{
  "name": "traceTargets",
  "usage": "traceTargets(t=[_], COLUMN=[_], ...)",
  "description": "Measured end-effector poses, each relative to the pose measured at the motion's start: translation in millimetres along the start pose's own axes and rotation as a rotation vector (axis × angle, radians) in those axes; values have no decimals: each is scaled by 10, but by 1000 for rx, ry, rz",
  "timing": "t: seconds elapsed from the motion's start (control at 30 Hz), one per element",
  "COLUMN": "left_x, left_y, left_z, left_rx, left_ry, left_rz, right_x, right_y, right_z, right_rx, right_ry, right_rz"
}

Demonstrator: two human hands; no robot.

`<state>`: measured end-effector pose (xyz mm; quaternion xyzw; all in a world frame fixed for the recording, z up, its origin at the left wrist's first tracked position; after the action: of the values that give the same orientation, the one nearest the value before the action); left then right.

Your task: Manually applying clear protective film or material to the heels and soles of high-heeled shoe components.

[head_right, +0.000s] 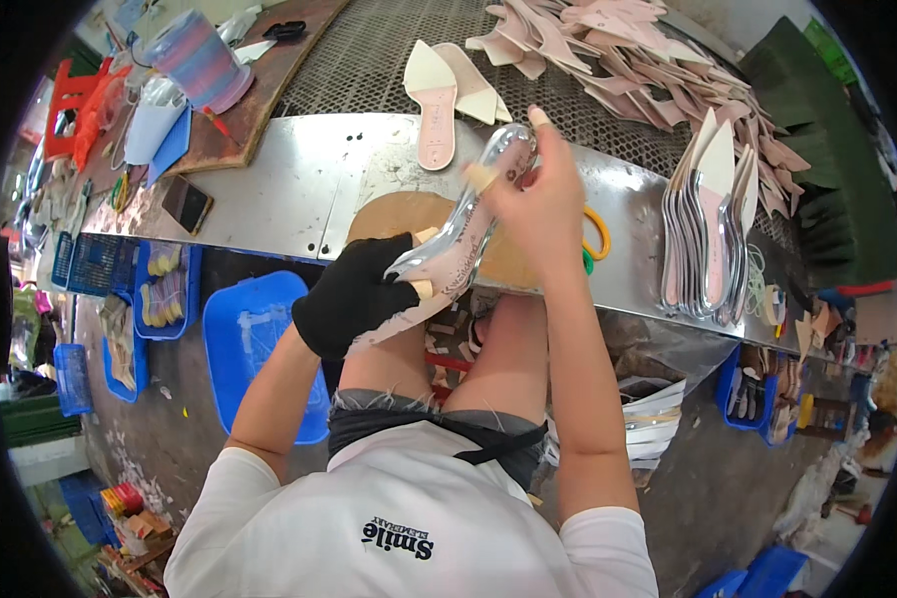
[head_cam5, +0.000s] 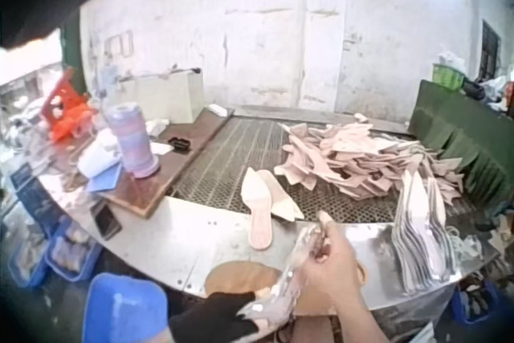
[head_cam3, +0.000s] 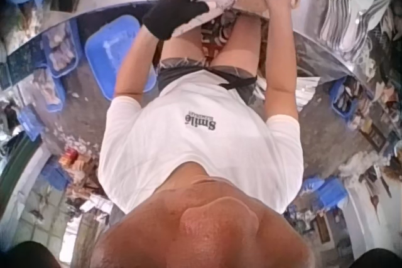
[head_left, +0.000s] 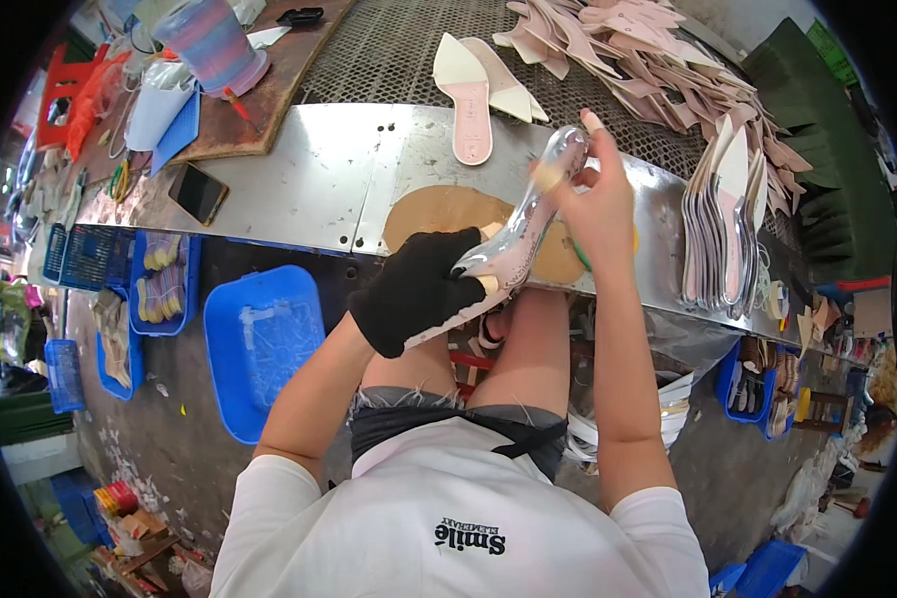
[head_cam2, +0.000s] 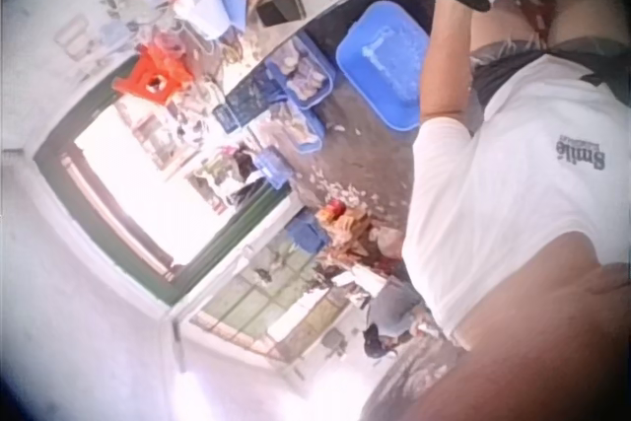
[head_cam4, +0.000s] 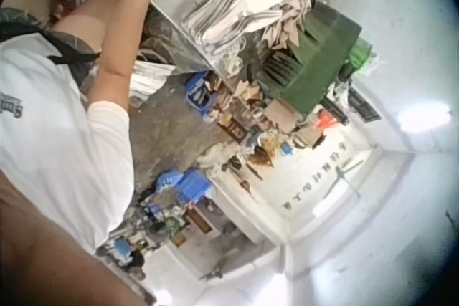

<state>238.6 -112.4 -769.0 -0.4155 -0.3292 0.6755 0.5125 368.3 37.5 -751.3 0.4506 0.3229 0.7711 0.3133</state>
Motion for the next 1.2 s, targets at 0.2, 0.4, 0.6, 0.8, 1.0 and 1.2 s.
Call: traceTargets(t=[0.2,0.4,0.6,0.8,1.0,1.2], left_x=[-13,-107,-144,-220,-250,-113], left_y=[79,116,150,137,153,200], left_z=[-10,9,-36,-2,101,126], left_rx=[-248,-329,-531,-699,-676,-1348], left_ry=[118,133,174,247,126,481], left_rz=[75,79,87,128,109,238], right_x=[119,420,389,188,75,-203], right_y=[226,42,0,55,-4,691], right_z=[156,366,252,269,117,86], right_rx=[-177,244,182,497,697,-361], right_ry=[-45,152,247,280,205,195], right_rz=[266,-67,82,-169,-283,751])
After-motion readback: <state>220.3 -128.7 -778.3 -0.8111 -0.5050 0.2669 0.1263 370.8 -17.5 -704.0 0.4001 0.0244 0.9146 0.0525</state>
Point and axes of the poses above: each hand's wrist, its own x-axis towards the middle knuckle, its own z-axis out of the back of the hand, y = z × x, the point moved 4 cm from there along x, towards the middle knuckle, and after that the axes turned 11 degrees about z, right-handed, at the moved point
